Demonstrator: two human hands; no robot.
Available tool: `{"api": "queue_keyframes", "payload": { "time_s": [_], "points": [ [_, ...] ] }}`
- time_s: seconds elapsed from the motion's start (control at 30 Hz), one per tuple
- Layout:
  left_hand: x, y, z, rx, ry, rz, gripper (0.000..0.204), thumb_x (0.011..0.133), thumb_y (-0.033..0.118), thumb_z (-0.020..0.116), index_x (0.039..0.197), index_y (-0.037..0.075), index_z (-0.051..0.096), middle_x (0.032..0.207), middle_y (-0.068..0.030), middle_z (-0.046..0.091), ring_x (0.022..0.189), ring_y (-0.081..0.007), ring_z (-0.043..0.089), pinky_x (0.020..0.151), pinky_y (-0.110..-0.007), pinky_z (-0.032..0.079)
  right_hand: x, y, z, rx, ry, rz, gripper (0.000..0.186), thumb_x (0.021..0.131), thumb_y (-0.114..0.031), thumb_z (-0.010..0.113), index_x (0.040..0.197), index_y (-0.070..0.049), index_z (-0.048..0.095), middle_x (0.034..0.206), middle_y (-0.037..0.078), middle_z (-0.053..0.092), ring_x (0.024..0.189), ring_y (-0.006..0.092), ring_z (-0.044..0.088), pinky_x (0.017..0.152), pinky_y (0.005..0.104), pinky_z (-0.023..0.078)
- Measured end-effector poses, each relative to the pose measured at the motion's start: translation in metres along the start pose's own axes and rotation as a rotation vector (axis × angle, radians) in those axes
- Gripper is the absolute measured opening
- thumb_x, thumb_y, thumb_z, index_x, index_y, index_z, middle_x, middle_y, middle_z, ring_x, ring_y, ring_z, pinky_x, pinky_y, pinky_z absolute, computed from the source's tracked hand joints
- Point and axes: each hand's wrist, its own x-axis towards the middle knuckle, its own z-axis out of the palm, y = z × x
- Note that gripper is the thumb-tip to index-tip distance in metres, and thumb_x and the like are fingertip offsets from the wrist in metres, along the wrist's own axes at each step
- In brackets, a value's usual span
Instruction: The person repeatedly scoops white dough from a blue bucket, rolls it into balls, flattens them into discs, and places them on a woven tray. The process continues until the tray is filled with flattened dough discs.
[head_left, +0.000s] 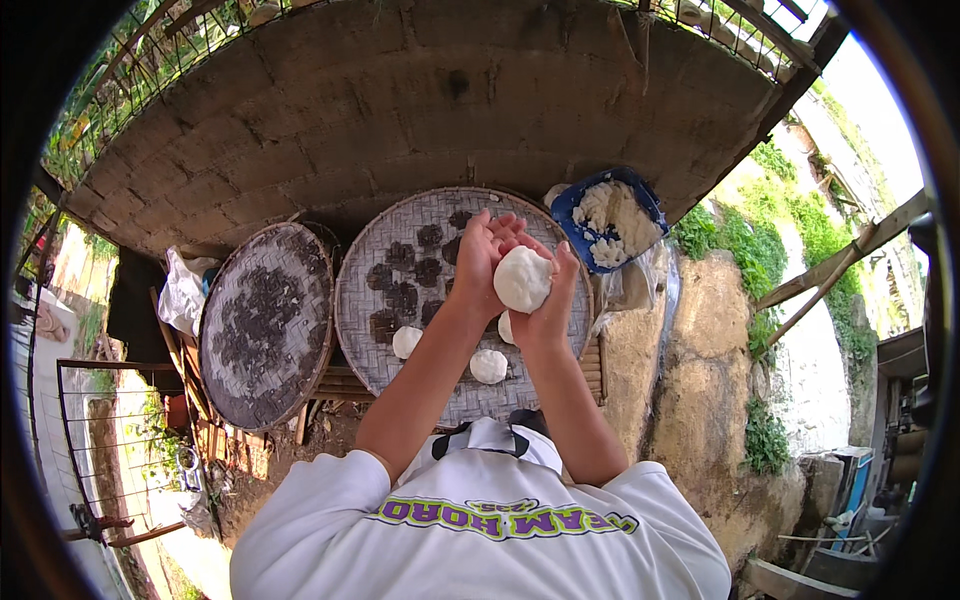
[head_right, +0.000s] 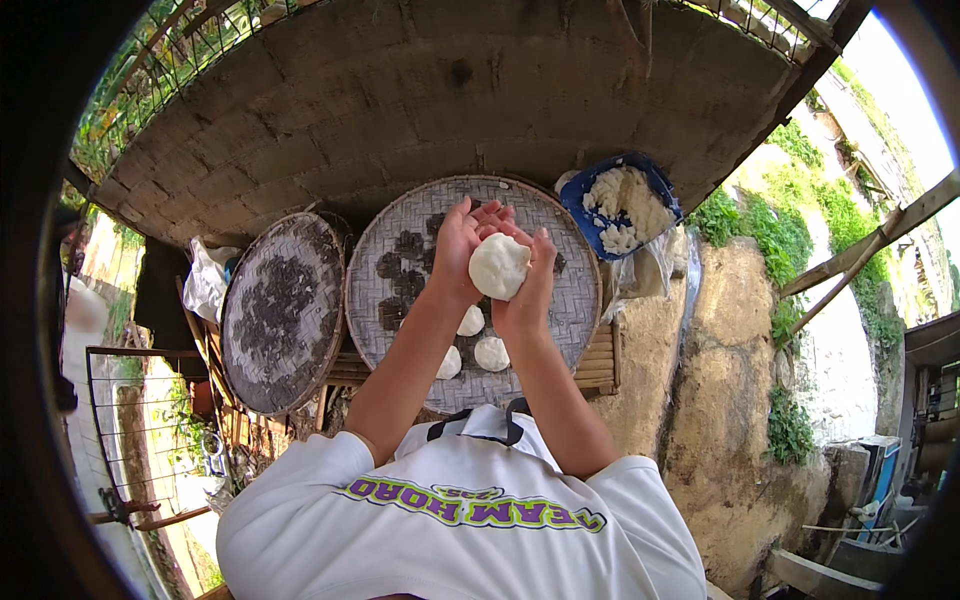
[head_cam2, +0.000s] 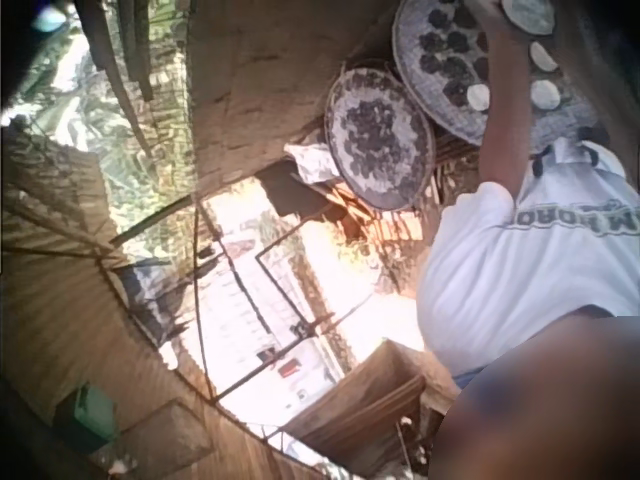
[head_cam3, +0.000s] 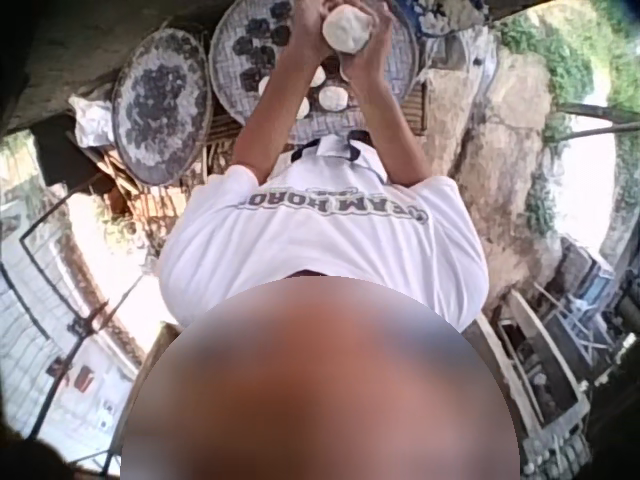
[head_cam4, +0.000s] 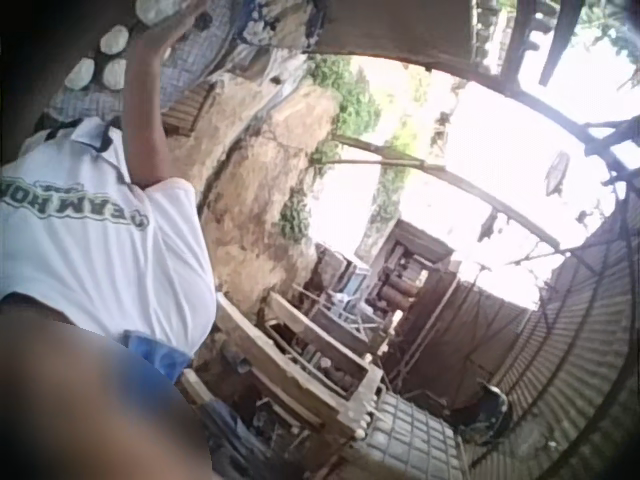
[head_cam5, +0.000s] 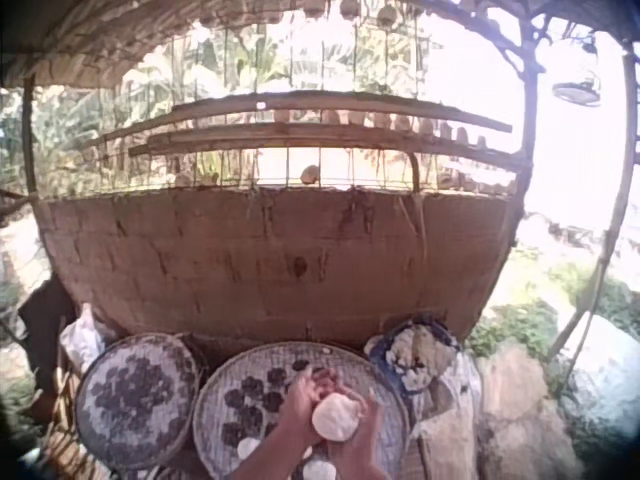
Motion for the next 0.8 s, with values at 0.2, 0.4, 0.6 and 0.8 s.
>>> {"api": "queue_keyframes", "payload": {
  "time_s": [0.2,0.4,0.6,0.8],
  "points": [
    [0.005,-0.033,-0.054,-0.055,-0.065,-0.084,0.049,0.104,0.053,0.048,0.124,0.010,0.058,0.126,-0.0086,0.064,0.114,-0.0250,0.064,0.100,-0.049,0.053,0.022,0.001,-0.061,-0.676,-0.124,-0.286,0.053,0.106,-0.037,0.053,0.146,-0.003,0.050,0.133,0.011,0.061,0.125,0.0213,0.057,0.110,0.0366,0.041],
    [0.062,-0.084,-0.144,0.426,0.336,-0.078,0.040,0.102,0.044,0.058,0.118,0.008,0.065,0.116,-0.0062,0.069,0.105,-0.0203,0.067,0.092,-0.038,0.053,0.059,0.061,-0.129,-0.553,0.119,0.350,0.052,0.105,-0.034,0.054,0.146,-0.003,0.050,0.131,0.012,0.061,0.119,0.0219,0.060,0.099,0.0380,0.050],
    [0.124,-0.134,-0.223,1.023,0.513,0.027,0.038,0.099,0.034,0.062,0.116,0.000,0.068,0.108,-0.0146,0.074,0.102,-0.0276,0.070,0.087,-0.038,0.052,0.111,0.120,-0.191,-0.454,0.300,0.683,0.042,0.103,-0.041,0.051,0.132,-0.012,0.058,0.120,0.005,0.063,0.105,0.0192,0.064,0.086,0.0381,0.057],
    [0.156,-0.141,-0.252,1.405,0.431,0.184,0.030,0.100,0.024,0.054,0.120,0.005,0.067,0.121,-0.0178,0.071,0.115,-0.0367,0.066,0.099,-0.046,0.050,0.163,0.132,-0.244,-0.806,0.223,0.662,0.055,0.102,-0.050,0.051,0.140,-0.011,0.056,0.106,0.007,0.065,0.090,0.0179,0.063,0.081,0.0361,0.054]
  ]
}}
